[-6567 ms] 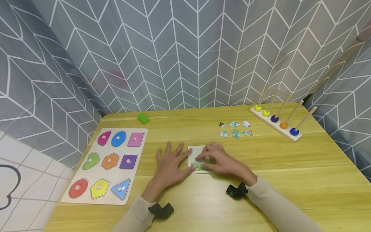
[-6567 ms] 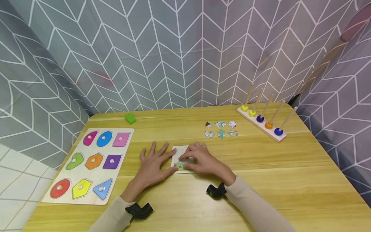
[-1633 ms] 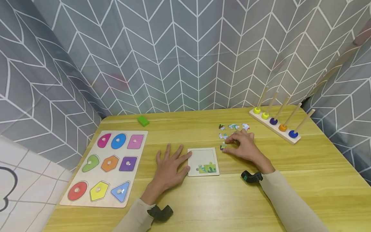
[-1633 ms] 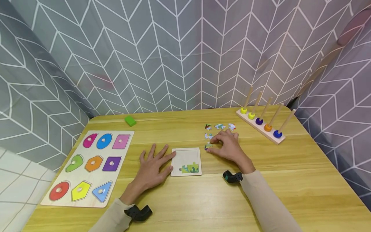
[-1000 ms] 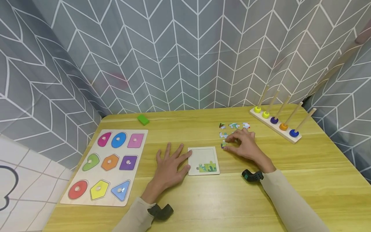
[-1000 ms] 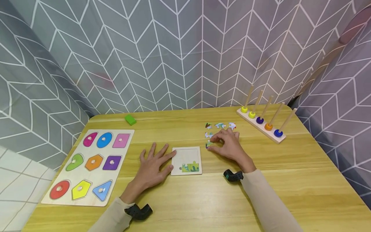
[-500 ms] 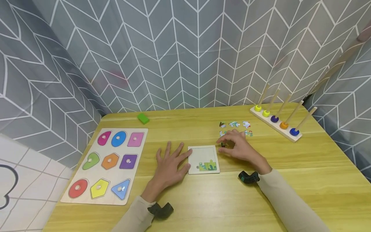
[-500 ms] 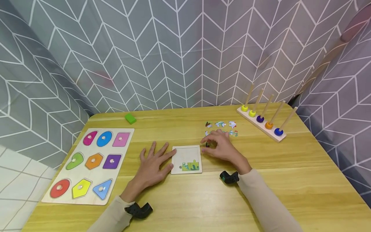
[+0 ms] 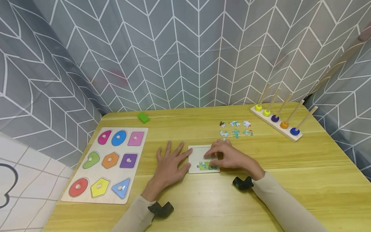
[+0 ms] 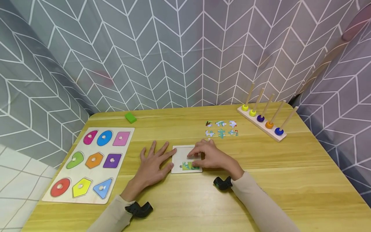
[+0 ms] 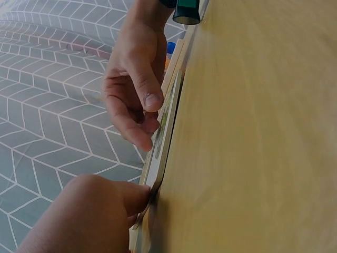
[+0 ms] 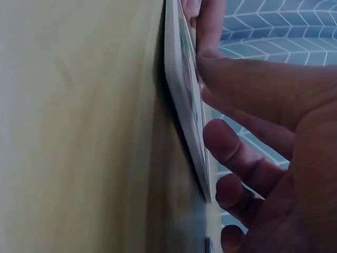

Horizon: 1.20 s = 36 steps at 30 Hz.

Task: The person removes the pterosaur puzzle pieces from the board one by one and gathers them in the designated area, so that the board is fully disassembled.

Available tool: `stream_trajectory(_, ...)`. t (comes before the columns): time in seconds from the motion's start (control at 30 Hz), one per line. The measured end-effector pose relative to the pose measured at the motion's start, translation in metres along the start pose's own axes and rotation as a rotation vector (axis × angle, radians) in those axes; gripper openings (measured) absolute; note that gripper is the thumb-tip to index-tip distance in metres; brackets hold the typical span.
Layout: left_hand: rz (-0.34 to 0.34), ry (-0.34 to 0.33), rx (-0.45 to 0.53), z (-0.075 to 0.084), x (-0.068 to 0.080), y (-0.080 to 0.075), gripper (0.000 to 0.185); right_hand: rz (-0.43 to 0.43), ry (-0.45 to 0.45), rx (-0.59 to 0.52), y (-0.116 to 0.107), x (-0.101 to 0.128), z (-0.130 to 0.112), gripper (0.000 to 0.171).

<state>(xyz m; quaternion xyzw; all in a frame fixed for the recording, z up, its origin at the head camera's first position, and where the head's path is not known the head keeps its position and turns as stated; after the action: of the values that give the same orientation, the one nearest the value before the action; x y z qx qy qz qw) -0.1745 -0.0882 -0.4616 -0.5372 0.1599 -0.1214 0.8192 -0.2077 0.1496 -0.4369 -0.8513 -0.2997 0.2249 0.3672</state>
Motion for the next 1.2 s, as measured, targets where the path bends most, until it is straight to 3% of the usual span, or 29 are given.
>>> stream_trajectory(0.3, 0.007, 0.005, 0.003, 0.0006, 0.0003, -0.0008, 0.051, -0.079, -0.013, -0.050, 0.0052, 0.0001, -0.0055, 0.023)
stream_trajectory(1.2, 0.016, 0.012, -0.013, 0.0003, 0.0004, 0.0005, 0.054, -0.104, 0.043, -0.079, 0.0071, 0.0010, -0.0080, 0.020)
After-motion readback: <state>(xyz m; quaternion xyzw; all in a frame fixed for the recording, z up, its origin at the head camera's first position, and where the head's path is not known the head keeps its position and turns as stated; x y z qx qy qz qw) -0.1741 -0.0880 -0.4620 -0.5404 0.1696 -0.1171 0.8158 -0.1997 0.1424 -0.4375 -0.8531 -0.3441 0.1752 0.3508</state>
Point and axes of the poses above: each hand's wrist, its own x-axis away from the middle knuckle, its own y-axis out of the palm, z = x × y, the point moved 4 cm from there along -x, towards the middle knuckle, and after that the axes turned 1 degree about -y, right-handed, at the moved point
